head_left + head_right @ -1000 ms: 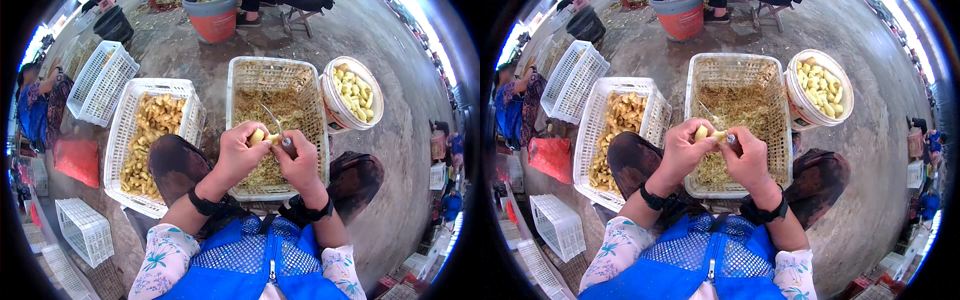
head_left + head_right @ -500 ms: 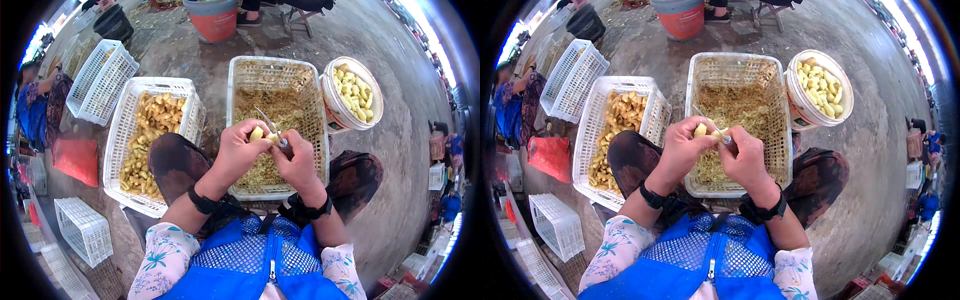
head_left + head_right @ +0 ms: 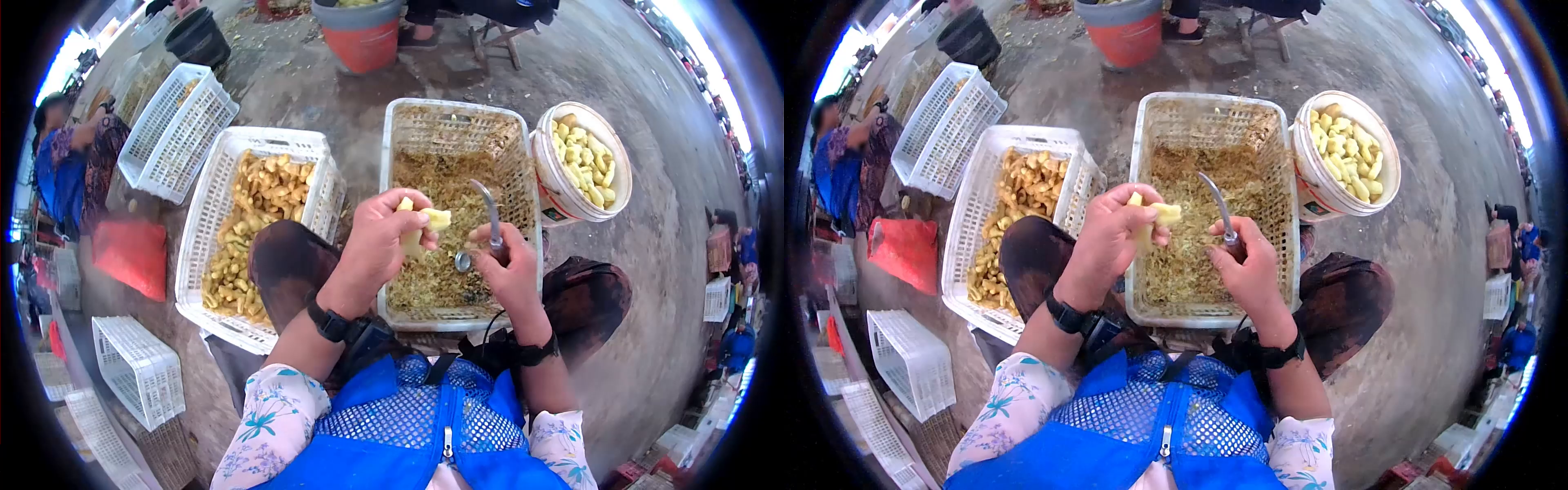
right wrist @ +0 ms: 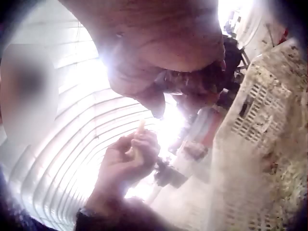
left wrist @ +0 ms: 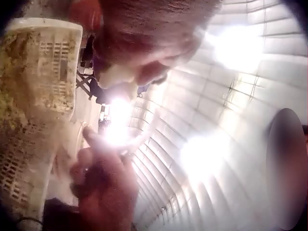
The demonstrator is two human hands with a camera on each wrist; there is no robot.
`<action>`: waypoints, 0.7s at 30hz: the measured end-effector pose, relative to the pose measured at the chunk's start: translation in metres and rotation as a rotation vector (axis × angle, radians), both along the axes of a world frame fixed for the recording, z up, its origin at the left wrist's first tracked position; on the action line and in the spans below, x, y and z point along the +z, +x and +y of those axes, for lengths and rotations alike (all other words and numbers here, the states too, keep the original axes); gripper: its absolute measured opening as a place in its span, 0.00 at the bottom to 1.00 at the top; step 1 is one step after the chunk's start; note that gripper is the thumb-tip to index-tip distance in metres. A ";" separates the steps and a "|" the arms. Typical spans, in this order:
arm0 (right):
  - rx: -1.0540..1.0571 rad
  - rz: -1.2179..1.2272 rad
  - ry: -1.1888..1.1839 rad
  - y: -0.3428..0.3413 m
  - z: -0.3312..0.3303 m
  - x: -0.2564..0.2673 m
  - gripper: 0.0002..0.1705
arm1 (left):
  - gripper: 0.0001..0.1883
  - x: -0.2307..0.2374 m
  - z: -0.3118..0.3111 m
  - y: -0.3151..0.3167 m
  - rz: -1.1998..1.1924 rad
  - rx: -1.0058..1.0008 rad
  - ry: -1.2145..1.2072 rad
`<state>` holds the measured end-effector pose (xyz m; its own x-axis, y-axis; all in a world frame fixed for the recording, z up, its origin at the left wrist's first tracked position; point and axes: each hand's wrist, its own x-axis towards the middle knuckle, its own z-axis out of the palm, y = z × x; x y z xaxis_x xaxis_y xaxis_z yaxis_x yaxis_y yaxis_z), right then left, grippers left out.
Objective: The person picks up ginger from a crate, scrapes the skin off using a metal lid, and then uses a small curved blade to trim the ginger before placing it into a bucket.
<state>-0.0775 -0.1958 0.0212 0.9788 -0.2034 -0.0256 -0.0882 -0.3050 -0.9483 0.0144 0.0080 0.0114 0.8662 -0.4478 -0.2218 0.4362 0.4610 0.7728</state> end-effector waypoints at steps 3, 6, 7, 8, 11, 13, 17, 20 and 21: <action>-0.018 0.018 -0.076 -0.001 -0.021 -0.008 0.11 | 0.08 -0.002 -0.004 -0.001 0.010 -0.011 0.013; -0.047 -0.033 0.220 -0.003 -0.029 -0.004 0.05 | 0.09 -0.007 -0.011 0.001 0.015 -0.012 0.114; -0.037 -0.050 0.323 -0.003 -0.032 0.003 0.05 | 0.08 -0.017 -0.013 0.005 0.038 -0.034 0.117; -0.036 -0.051 0.415 -0.005 -0.036 0.013 0.05 | 0.08 -0.024 -0.017 0.007 0.073 -0.045 0.170; -0.007 -0.069 0.600 -0.020 -0.054 0.021 0.06 | 0.08 -0.028 -0.045 0.017 0.111 -0.101 0.266; -0.025 -0.079 0.615 -0.032 -0.063 0.023 0.05 | 0.07 -0.020 -0.074 0.024 0.076 -0.163 0.309; -0.022 -0.092 0.673 -0.055 -0.083 0.022 0.08 | 0.07 0.015 -0.175 0.059 -0.092 -0.299 0.309; -0.039 -0.083 0.736 -0.066 -0.099 0.025 0.09 | 0.08 0.030 -0.260 0.099 -0.217 -0.372 0.207; -0.050 -0.083 0.753 -0.068 -0.103 0.024 0.09 | 0.10 0.033 -0.287 0.115 -0.288 -0.391 0.196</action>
<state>-0.1451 -0.2989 0.0451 0.9735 -0.2046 -0.1018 -0.0041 0.4298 -0.9029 0.1294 -0.2785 0.0446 0.6807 -0.7241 -0.1114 0.3039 0.1408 0.9422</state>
